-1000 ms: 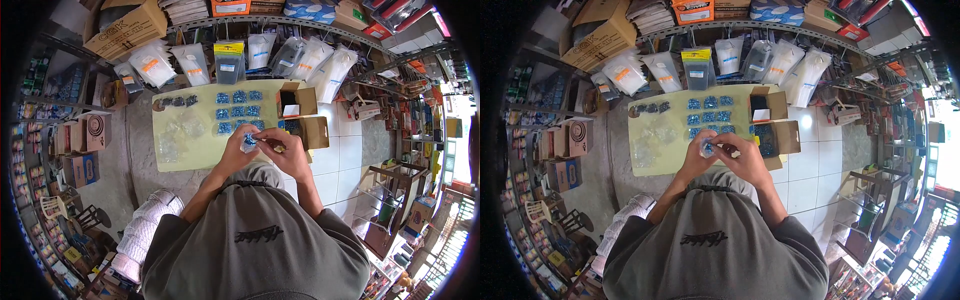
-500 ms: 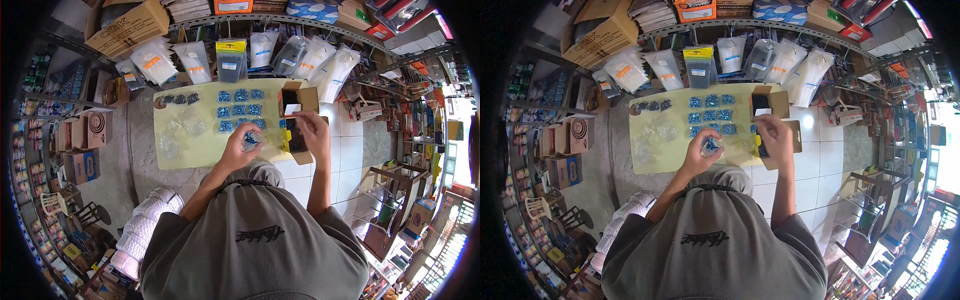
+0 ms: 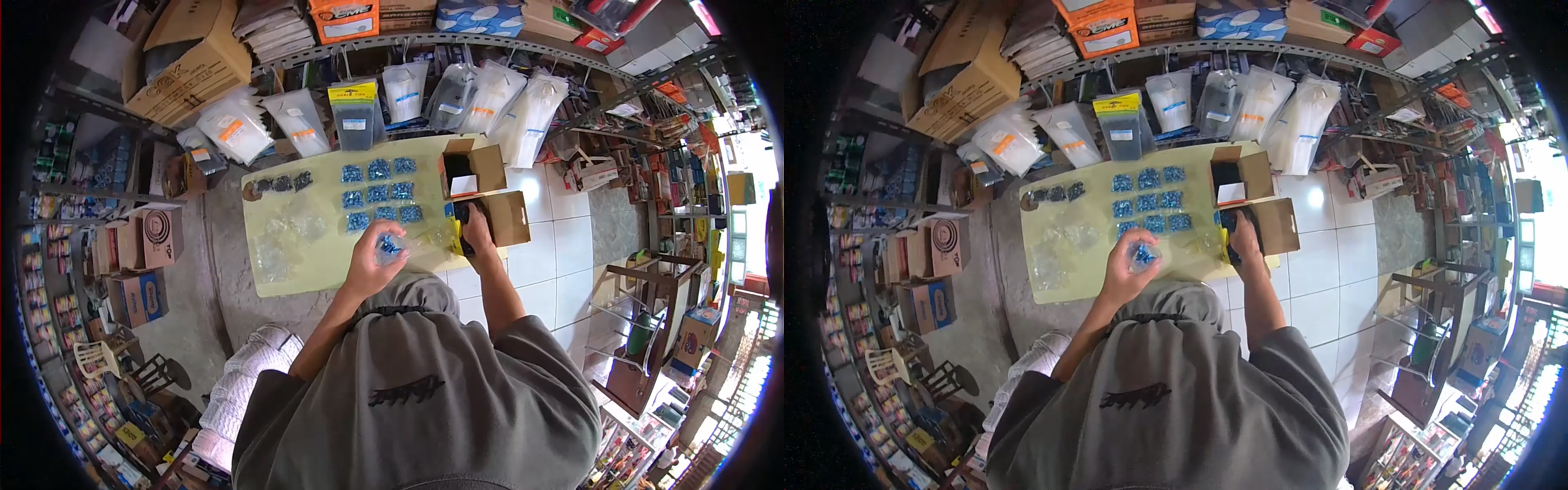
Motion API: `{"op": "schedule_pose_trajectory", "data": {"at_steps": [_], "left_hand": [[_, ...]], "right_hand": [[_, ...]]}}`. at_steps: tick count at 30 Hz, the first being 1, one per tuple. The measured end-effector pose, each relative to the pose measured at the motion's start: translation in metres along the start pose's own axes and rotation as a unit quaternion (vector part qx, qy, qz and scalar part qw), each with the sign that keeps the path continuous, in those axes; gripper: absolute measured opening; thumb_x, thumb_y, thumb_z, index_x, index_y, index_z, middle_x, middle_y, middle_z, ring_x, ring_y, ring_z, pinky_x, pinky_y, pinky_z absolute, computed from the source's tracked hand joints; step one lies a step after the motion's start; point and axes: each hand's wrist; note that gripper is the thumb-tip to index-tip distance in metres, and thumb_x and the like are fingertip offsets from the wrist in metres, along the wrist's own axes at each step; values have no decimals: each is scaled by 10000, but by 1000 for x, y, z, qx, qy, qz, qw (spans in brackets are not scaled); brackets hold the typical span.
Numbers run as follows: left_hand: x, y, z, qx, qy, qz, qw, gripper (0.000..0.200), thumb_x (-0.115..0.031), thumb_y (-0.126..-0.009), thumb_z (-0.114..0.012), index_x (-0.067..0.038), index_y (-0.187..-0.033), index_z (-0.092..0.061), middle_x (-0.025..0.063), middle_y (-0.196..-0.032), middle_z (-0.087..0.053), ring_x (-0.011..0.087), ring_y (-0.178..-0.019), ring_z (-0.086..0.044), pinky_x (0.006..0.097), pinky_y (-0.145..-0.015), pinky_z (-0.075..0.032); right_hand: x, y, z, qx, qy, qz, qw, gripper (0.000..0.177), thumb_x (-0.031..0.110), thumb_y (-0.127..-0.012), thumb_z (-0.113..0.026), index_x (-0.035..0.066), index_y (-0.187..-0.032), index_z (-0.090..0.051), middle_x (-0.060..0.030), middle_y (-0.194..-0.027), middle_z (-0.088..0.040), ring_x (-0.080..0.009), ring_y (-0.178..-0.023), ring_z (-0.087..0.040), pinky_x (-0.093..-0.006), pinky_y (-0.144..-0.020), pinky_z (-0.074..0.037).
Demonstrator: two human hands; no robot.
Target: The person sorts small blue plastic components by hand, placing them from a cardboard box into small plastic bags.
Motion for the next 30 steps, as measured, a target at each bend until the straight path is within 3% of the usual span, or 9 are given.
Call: {"op": "schedule_pose_trajectory", "data": {"at_steps": [5,11,17,21,24,26,27,28,30], "left_hand": [[4,2,-1,-12,7,15,1000,357,-22,-762,-740,-36,-1071,-562,99,-1065,-610,215,-1017,-607,334,-921,-467],[5,-2,-1,-6,0,9,1000,360,-38,-762,-751,-36,-1070,-565,100,-1064,-612,216,-1023,-609,336,-925,-467],[6,-3,1,9,7,15,1000,365,16,-769,-727,-35,-1082,-547,90,-1073,-575,204,-1047,-587,328,-942,-449],[6,-2,4,20,17,18,999,376,69,-777,-701,-33,-1097,-531,79,-1087,-535,188,-1075,-559,320,-962,-430],[9,-3,3,-1,5,7,1000,363,-20,-766,-745,-39,-1078,-561,92,-1063,-603,206,-1023,-604,322,-912,-471],[8,-4,2,3,12,14,1000,362,-18,-766,-743,-39,-1078,-560,92,-1062,-603,207,-1022,-602,324,-914,-469],[7,-5,1,6,19,20,1000,361,-15,-766,-741,-39,-1078,-560,92,-1062,-602,208,-1021,-601,327,-917,-466],[7,-5,1,5,18,21,1000,361,-15,-766,-741,-39,-1078,-560,92,-1062,-602,208,-1021,-601,327,-917,-466],[5,-7,1,38,18,8,999,389,61,-782,-711,-36,-1116,-537,82,-1103,-548,191,-1077,-567,320,-948,-448]], "right_hand": [[-3,-5,-2,1,-57,-50,997,474,-25,-774,-661,-61,-1234,-555,-284,-1136,-637,-441,-1089,-595,-445,-944,-496],[3,-1,11,22,-84,-95,992,218,-13,-794,-640,-9,-1009,-674,-236,-982,-694,-391,-946,-671,-409,-825,-537],[20,17,16,-72,-97,-81,989,142,4,-815,-600,2,-923,-692,-236,-872,-692,-355,-824,-702,-394,-735,-543],[50,33,44,-129,-192,-129,964,106,68,-833,-687,-4,-912,-687,-134,-822,-716,-192,-763,-702,-318,-710,-541],[64,36,61,-145,-301,-167,928,65,42,-878,-683,-7,-919,-672,-47,-805,-693,-116,-746,-654,-267,-702,-527],[85,36,83,-127,-560,-180,799,71,52,-893,-689,8,-937,-654,-21,-837,-669,-82,-744,-607,-231,-703,-497],[108,38,100,-108,-622,-182,754,64,31,-916,-662,24,-966,-622,-16,-864,-643,-72,-757,-585,-223,-699,-489],[124,38,111,-106,-622,-183,754,64,31,-916,-662,24,-966,-622,-16,-864,-643,-72,-757,-585,-223,-699,-489],[151,39,127,-40,-726,-122,676,55,-3,-917,-634,16,-958,-602,-29,-876,-641,-87,-764,-602,-233,-697,-504]]}}
Point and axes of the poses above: each hand's wrist, its own y-axis away from the middle knuckle, its own z-axis out of the back of the hand, x = y × z
